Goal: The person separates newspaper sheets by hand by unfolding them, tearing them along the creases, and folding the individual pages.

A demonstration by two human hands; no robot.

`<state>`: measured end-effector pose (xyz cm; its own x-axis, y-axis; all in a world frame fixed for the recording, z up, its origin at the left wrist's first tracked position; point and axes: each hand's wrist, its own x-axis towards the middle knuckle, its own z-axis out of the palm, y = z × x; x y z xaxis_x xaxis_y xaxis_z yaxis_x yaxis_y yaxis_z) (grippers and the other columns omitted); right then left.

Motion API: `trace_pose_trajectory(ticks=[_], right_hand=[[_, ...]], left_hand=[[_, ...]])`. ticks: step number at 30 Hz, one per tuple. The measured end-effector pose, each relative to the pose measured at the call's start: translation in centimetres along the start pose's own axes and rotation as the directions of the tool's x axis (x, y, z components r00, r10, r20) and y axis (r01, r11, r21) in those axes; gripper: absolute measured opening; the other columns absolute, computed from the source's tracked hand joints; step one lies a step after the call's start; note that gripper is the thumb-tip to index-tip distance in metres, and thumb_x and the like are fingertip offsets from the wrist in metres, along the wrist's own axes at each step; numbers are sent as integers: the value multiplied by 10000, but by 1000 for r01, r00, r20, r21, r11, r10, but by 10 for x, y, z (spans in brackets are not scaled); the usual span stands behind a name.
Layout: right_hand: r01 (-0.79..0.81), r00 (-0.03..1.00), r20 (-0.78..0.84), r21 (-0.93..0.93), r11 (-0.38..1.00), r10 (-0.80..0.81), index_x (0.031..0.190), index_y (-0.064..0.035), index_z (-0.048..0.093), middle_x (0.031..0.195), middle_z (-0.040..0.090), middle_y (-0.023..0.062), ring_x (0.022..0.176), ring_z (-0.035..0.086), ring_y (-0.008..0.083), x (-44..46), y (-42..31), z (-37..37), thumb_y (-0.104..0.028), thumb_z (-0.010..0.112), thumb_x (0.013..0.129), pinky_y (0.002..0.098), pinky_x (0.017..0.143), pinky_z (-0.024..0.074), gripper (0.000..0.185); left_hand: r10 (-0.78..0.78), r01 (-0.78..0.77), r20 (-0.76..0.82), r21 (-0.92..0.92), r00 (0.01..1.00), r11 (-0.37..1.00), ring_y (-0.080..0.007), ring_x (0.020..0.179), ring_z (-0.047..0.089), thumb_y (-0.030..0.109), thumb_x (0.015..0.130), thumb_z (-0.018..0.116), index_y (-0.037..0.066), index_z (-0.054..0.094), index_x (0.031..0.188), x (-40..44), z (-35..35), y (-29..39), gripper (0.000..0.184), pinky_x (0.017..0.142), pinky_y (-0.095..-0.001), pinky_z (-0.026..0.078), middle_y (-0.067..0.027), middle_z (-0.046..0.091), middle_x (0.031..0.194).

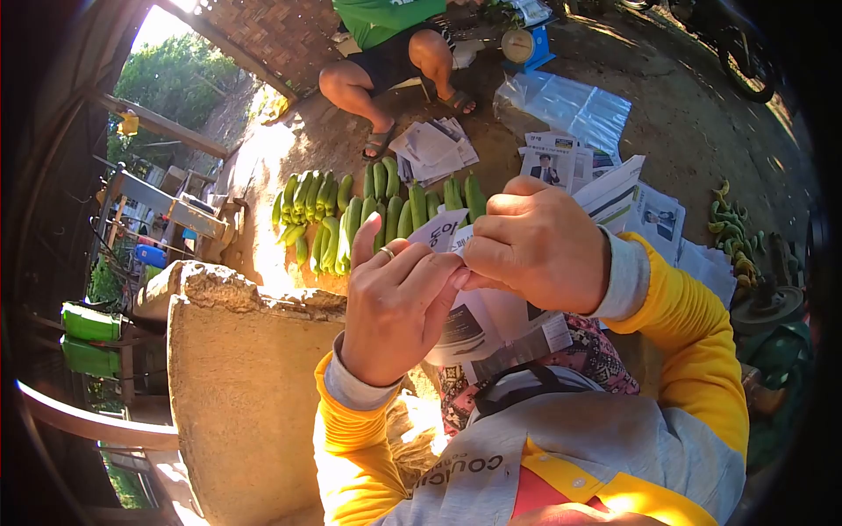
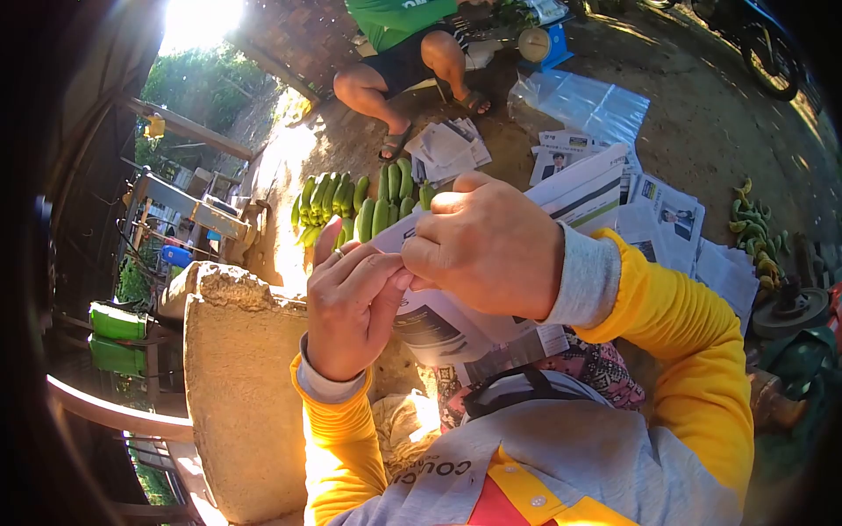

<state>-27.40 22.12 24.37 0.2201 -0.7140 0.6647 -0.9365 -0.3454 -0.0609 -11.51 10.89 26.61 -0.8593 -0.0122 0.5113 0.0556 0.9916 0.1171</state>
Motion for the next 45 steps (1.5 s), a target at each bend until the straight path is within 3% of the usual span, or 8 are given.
trace_pose_trajectory(ticks=[5,11,18,20,23,26,36,45], right_hand=[[57,997,47,31,998,-58,749,-130,539,639,529,-21,601,564,157,1,-2,-1,-287,636,735,299,555,420,185],[34,999,-36,135,990,-30,711,-101,539,613,521,1,534,526,212,-2,5,6,-329,714,672,330,484,392,290],[-426,851,468,353,833,237,838,-23,629,697,617,70,614,596,172,-49,102,-15,-243,745,700,298,566,449,284],[-794,578,688,353,494,438,884,-2,639,730,625,12,658,570,93,-77,128,-8,-238,737,728,252,588,455,299],[-652,742,520,707,275,423,879,-7,638,754,603,-26,678,540,50,-114,131,38,-247,720,762,200,598,448,279],[-739,562,561,671,65,608,940,-14,646,786,611,-30,719,533,51,-126,113,77,-247,650,826,213,611,434,259],[-763,403,347,638,101,847,894,-9,633,775,616,15,706,536,93,-149,143,141,-259,545,888,226,676,435,266],[-824,329,285,552,126,901,892,14,632,778,632,67,702,560,135,-174,135,167,-235,548,886,255,660,453,262]], left_hand=[[10,-11,-9,-149,1000,989,-238,585,545,49,781,614,76,588,799,-6,-1,-5,42,899,-458,359,-47,548,661],[-176,145,-31,-443,984,885,-217,564,537,31,795,621,20,604,825,-11,10,-14,36,609,-302,445,-81,569,662],[-354,333,47,-469,934,818,-127,577,532,82,856,592,-38,613,842,-31,36,-72,122,539,-248,420,-85,585,668],[-413,402,93,-498,906,768,-69,617,501,114,870,596,-37,608,860,-38,41,-84,152,565,-223,421,-53,592,677],[-468,460,139,-554,873,693,-65,623,499,123,868,602,-31,604,888,-50,61,-104,156,579,-214,422,-38,597,687],[-518,529,207,-586,830,614,-57,623,488,168,852,632,-30,598,901,-56,75,-117,207,577,-215,419,-23,585,677],[-566,784,568,-265,598,562,-56,555,430,375,811,656,-16,625,786,-107,75,-156,392,497,-244,380,11,495,585],[-636,814,507,-360,581,456,-45,573,422,333,838,634,-18,635,827,-156,98,-162,351,509,-230,373,20,478,586]])
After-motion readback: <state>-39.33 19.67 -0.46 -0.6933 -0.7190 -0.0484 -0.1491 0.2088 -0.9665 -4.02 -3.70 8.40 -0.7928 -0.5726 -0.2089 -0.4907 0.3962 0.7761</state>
